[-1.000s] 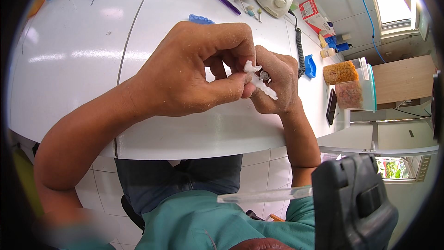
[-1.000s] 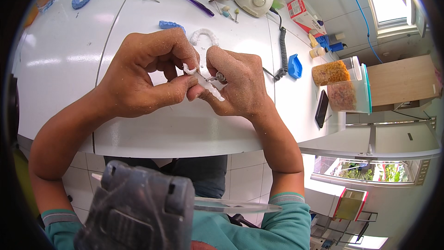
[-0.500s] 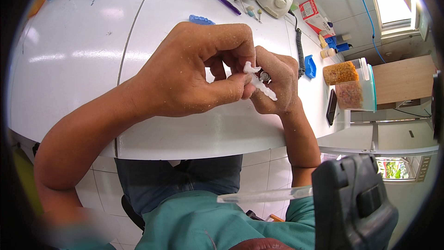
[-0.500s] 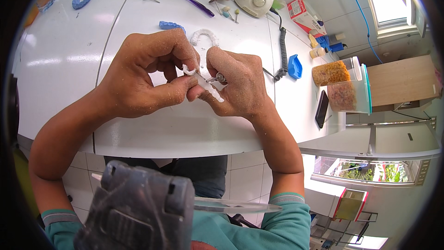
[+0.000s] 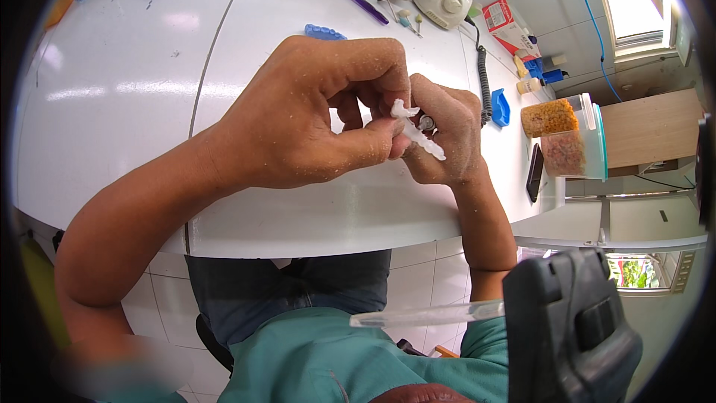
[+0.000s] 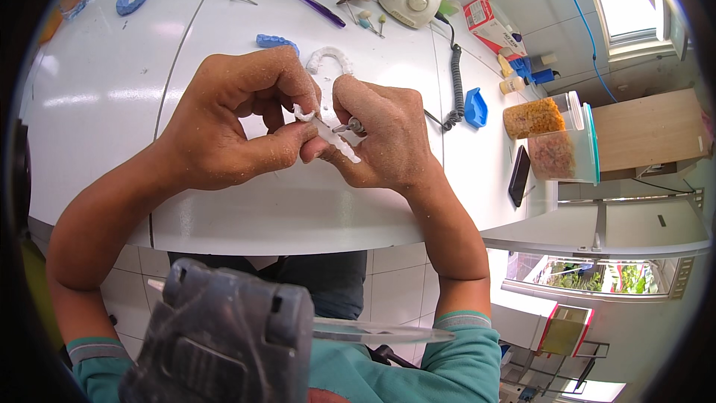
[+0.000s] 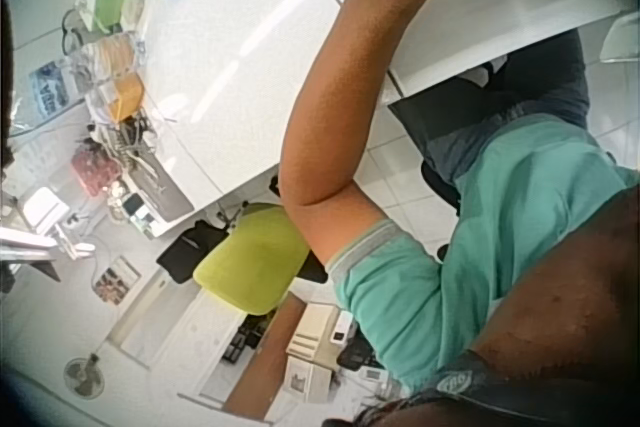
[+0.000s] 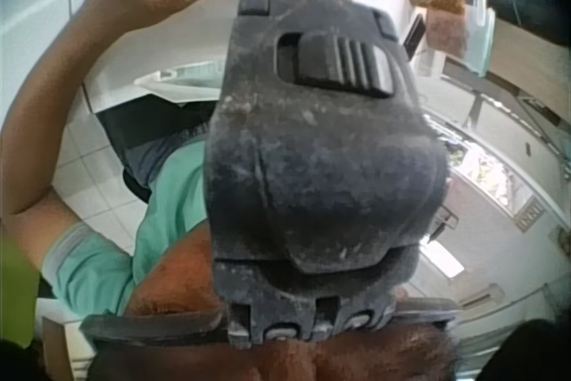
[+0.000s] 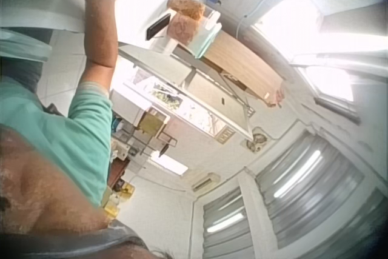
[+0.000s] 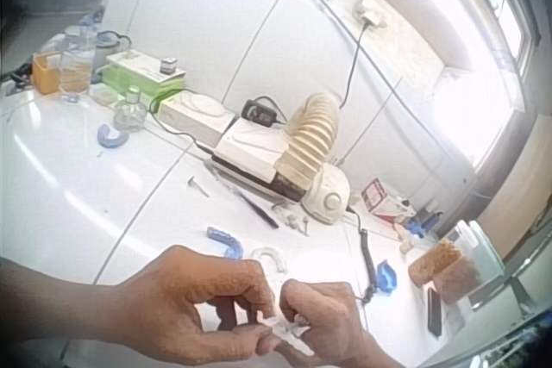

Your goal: The person assembles a clear plastic dental appliance by hand, fitting it onto a blue dental mold to check alignment. They then remove the appliance and continue to adjust and inspect its shape and fit by hand.

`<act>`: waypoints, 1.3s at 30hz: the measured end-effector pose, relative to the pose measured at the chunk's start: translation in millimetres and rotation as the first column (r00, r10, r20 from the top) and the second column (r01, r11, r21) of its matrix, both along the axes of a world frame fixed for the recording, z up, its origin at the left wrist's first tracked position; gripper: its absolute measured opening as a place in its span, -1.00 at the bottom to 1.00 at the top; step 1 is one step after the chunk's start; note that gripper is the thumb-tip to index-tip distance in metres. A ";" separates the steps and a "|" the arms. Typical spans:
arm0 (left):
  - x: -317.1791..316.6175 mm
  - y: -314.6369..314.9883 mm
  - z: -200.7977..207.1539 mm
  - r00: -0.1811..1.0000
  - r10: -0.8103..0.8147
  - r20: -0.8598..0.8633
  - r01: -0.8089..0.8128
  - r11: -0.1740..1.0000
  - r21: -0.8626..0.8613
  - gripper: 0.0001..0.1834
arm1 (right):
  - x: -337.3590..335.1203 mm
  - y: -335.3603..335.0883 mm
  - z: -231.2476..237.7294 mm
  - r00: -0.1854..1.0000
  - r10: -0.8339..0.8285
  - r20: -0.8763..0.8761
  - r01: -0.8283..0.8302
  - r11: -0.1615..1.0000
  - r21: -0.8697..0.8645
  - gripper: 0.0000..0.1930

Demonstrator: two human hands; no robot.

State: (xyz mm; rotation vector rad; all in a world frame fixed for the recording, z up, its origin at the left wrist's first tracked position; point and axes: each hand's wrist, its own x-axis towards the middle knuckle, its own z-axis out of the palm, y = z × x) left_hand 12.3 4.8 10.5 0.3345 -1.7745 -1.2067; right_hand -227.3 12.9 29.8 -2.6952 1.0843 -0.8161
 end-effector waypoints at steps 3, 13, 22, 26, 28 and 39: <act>-0.1 0.1 0.1 1.000 0.004 0.004 -0.004 1.000 -0.005 -0.85 | -0.9 -0.8 -1.9 1.000 0.005 0.013 -0.005 1.000 0.003 -0.35; -0.3 -0.6 -0.7 1.000 0.009 0.006 -0.009 1.000 -0.024 -0.86 | 1.0 0.4 -0.9 1.000 0.001 0.013 -0.001 1.000 -0.002 -0.36; -0.1 -0.7 -0.6 1.000 0.000 -0.001 -0.001 1.000 -0.026 -0.87 | 0.7 0.7 -0.3 1.000 0.000 0.003 0.001 1.000 -0.011 -0.37; 0.1 -0.1 -0.8 1.000 0.004 0.004 -0.004 1.000 -0.012 -0.85 | 1.6 0.9 0.3 1.000 0.002 0.003 -0.002 1.000 -0.008 -0.36; 0.1 0.1 -1.1 1.000 0.006 0.008 -0.006 1.000 -0.011 -0.85 | 1.1 0.3 -0.4 1.000 0.007 0.010 -0.007 1.000 -0.007 -0.36; 1.3 -0.5 0.6 0.999 -0.001 0.044 0.001 1.000 -0.001 -0.85 | -0.6 -1.2 -3.8 1.000 0.021 0.023 -0.021 1.000 0.010 -0.36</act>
